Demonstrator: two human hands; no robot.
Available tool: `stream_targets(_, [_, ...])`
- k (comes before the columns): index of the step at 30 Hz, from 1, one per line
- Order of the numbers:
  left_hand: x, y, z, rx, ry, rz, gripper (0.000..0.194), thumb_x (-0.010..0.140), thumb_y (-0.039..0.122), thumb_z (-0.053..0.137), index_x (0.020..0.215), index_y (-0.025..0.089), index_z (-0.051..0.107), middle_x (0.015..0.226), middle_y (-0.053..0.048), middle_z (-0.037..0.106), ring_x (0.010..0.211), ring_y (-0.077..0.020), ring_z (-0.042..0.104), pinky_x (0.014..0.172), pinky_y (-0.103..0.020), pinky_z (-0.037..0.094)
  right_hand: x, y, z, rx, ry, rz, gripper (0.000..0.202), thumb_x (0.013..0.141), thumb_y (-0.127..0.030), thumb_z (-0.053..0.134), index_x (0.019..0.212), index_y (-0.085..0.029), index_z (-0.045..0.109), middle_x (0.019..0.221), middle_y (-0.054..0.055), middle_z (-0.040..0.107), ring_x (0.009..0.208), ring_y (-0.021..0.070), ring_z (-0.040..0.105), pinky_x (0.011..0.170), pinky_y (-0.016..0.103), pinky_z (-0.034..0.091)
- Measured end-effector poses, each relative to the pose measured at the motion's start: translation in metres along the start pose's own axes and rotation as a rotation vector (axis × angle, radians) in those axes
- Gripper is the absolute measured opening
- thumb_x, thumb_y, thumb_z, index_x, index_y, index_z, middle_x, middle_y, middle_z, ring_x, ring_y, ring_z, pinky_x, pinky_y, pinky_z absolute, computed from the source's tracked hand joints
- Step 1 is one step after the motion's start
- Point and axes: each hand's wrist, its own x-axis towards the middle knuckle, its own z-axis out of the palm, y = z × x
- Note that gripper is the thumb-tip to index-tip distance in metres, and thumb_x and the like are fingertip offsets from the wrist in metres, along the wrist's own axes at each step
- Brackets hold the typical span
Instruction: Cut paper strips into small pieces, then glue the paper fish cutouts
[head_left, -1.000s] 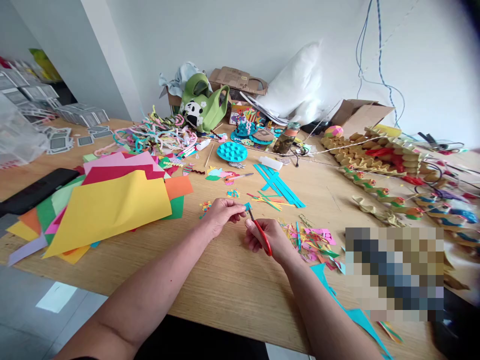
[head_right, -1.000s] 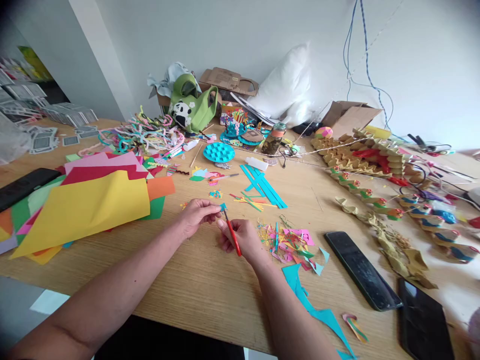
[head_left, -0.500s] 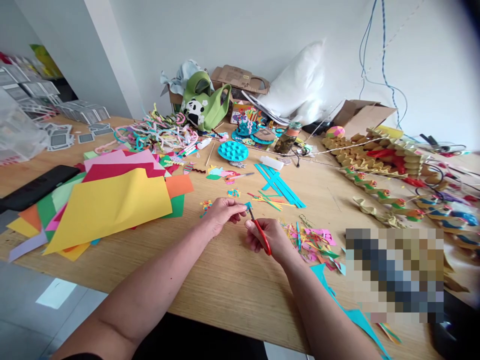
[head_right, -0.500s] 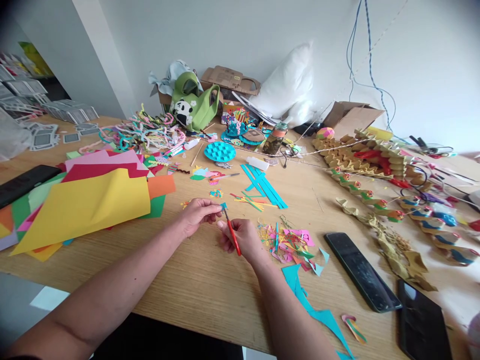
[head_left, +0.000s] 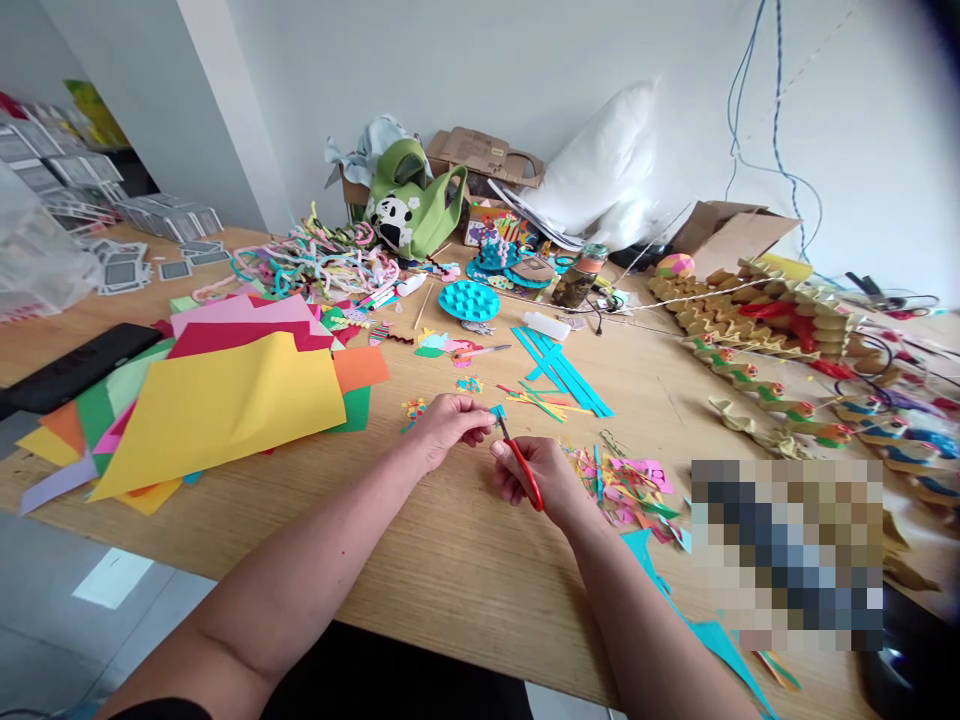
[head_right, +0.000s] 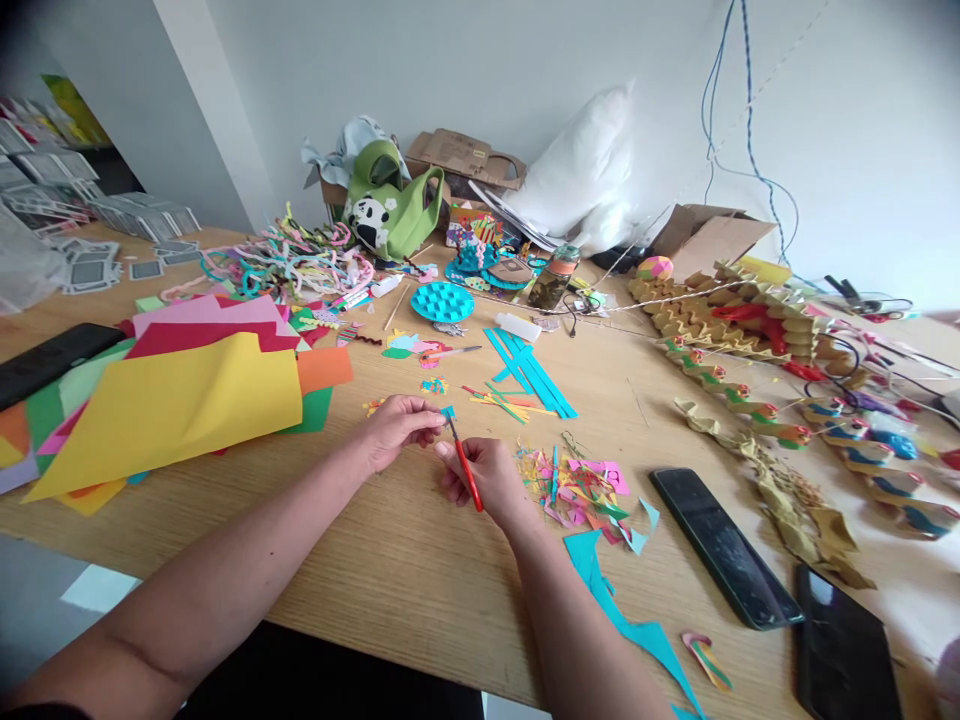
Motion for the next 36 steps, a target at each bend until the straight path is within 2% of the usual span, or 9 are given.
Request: stream_targets(36, [-0.0028,0.0025,0.0014,0.026,-0.039,0.023,0.016,0.061,0.022,0.073,0.069,0.012,0.064,0.058,0.001,0.06,0.051,-0.0071,0.054,0.051,-0.02,0.04,-0.0017,0.0008,0.0021,0.027,0.011,0.004,0.055,0.064,-0.069,0.07,0.061,-0.016,0.054,0.056,0.004,0.064,0.04,0.0124,0.058,0.039,0.021,0.047])
